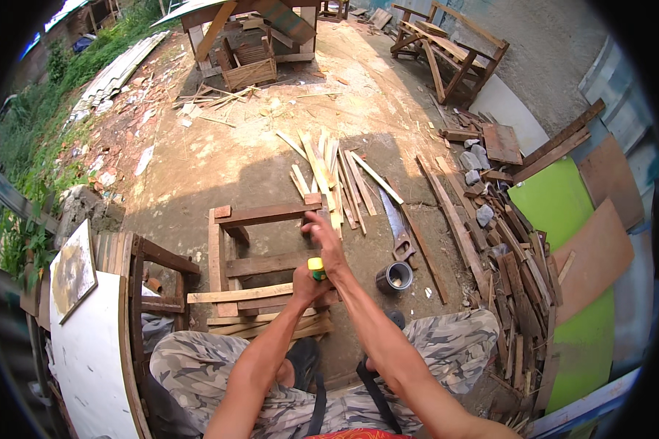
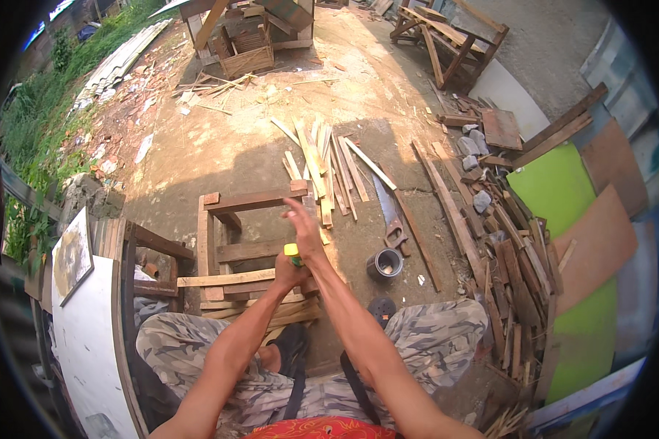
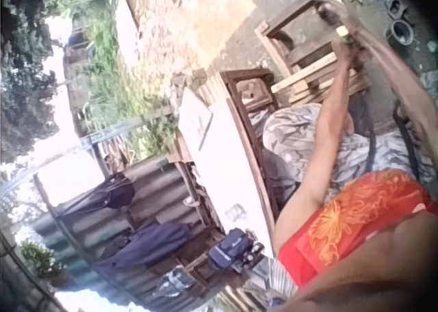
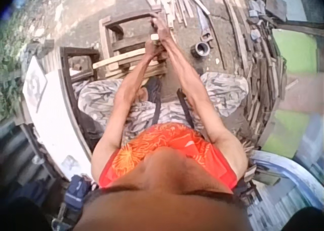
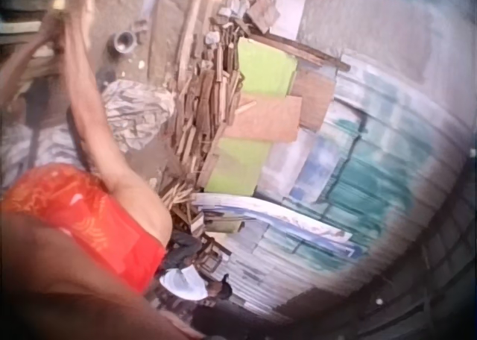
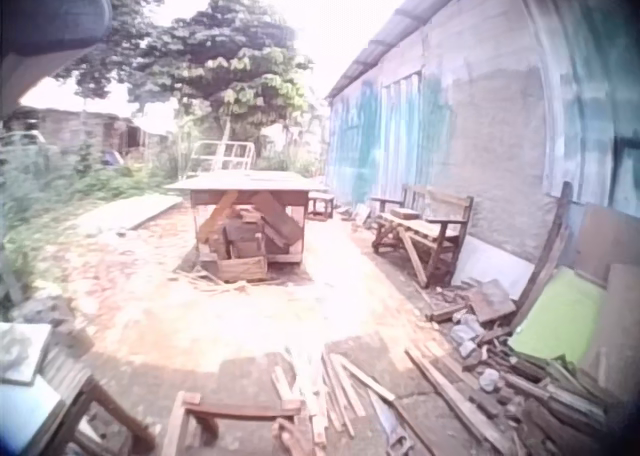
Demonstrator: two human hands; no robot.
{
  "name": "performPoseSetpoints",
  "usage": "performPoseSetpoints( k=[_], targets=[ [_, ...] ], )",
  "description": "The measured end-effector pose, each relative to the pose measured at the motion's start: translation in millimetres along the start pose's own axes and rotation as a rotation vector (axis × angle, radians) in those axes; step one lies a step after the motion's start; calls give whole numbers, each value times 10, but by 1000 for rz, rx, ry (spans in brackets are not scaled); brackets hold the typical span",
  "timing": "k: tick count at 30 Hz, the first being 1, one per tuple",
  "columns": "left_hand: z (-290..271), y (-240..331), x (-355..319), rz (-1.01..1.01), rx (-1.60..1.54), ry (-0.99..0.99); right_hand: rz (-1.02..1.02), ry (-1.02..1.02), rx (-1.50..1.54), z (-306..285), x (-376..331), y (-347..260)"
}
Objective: The person assembles a small wooden frame by placing thin wooden slats across the frame and securing them with a hammer and nails. The person repeatedly picks up slats, positions them, and hammers nails to attach them.
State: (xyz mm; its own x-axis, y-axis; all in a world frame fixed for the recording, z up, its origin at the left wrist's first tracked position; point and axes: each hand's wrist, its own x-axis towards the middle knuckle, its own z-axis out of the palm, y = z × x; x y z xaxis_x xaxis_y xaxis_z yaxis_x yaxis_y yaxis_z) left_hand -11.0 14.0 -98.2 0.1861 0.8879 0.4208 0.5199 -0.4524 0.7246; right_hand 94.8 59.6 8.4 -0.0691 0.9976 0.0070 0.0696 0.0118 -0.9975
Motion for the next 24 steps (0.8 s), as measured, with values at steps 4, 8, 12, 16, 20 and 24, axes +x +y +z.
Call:
performPoseSetpoints(
  k=[4,8,12,16,20,24],
  targets=[
    [-36,-33,47,-77,-26,-57,-72,-78,120,-15,79,22],
    [-40,-29,23,-46,118,12,-165,178,269,-257,204,-28],
    [-126,-128,40,-123,-55,-37,-37,11,243,211,87,-64],
    [-80,-150,-9,-156,43,-58,-171,-17,157,117,32,-58],
    [-74,-99,-25,-224,99,-22,-128,184,167,-849,-9,334],
    [-196,68,-25,-190,123,-84,527,389,-470,-1407,-525,1427]
  ],
)
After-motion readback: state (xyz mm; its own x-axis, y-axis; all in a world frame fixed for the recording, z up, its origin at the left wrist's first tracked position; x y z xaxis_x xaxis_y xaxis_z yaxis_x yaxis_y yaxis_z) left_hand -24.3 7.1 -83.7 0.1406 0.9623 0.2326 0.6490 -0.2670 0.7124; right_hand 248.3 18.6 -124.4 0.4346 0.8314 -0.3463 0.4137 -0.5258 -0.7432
